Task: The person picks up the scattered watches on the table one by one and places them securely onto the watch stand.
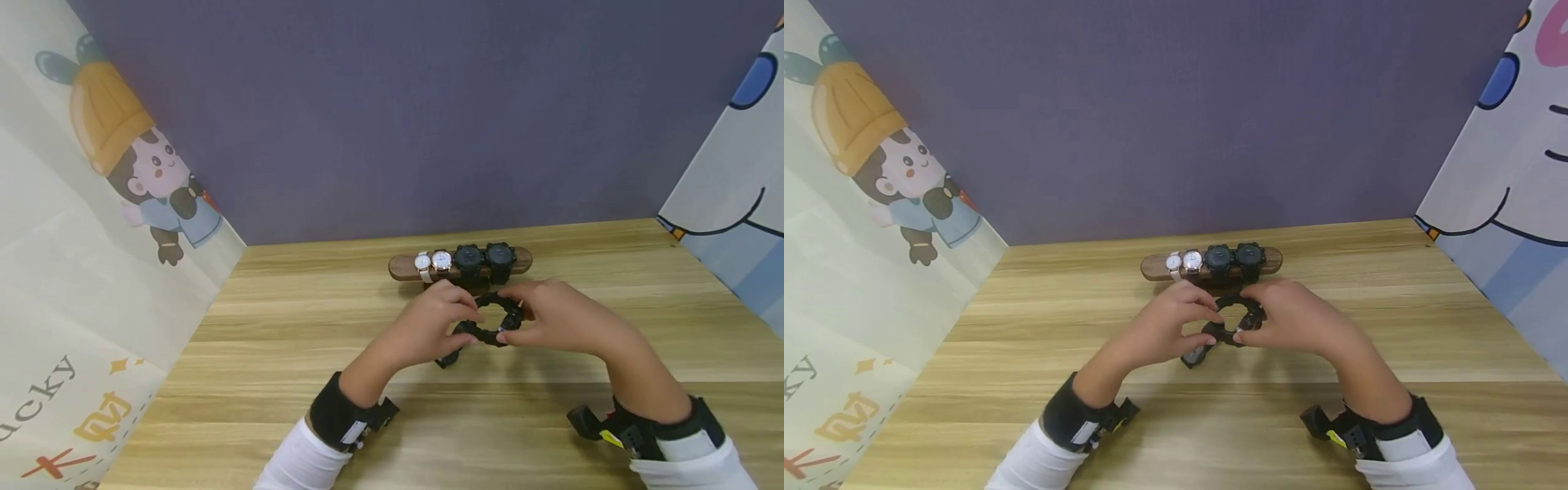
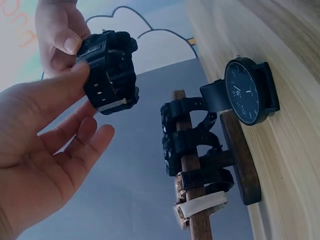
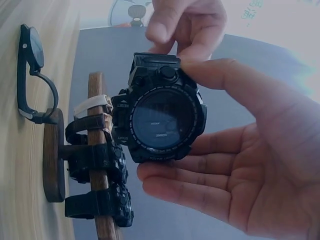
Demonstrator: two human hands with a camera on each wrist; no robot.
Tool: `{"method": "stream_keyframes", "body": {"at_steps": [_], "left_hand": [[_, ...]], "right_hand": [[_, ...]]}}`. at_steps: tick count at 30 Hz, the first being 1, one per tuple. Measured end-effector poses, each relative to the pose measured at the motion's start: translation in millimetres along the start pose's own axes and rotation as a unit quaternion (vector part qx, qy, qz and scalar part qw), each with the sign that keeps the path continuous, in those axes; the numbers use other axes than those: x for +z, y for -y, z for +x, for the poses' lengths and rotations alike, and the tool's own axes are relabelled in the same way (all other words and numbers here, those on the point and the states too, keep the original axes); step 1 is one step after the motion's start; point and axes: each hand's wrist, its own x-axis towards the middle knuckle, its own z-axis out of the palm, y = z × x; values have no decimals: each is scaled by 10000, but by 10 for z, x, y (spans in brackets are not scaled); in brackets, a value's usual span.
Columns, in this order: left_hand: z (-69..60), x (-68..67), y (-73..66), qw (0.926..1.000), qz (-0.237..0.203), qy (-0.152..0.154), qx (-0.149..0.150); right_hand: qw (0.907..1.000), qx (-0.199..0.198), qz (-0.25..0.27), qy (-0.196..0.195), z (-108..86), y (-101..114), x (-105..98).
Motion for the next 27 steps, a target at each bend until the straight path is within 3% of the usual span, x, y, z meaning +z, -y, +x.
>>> {"method": "stream_keyframes", "body": {"at_steps": [9,15,20,23,27], "left_hand": [[-7,-11,8,9987,-272,-395,159],[-18,-42,64,9920,-251,-1185,359],[-15,-66,93,9779,-454,-1988,465],[-4,-56,91,9665,-765,-2394,520],[21,-25,68,9457,-1292,-2929,571]], "right_hand": [[9993,-50,-150,-332,3,62,19],[9952,66,-96,-968,-38,104,-13],[9817,-254,430,-1838,-55,120,-36],[9655,-628,839,-2385,-41,114,-23],[9432,-959,1408,-2852,-12,129,13]]}}
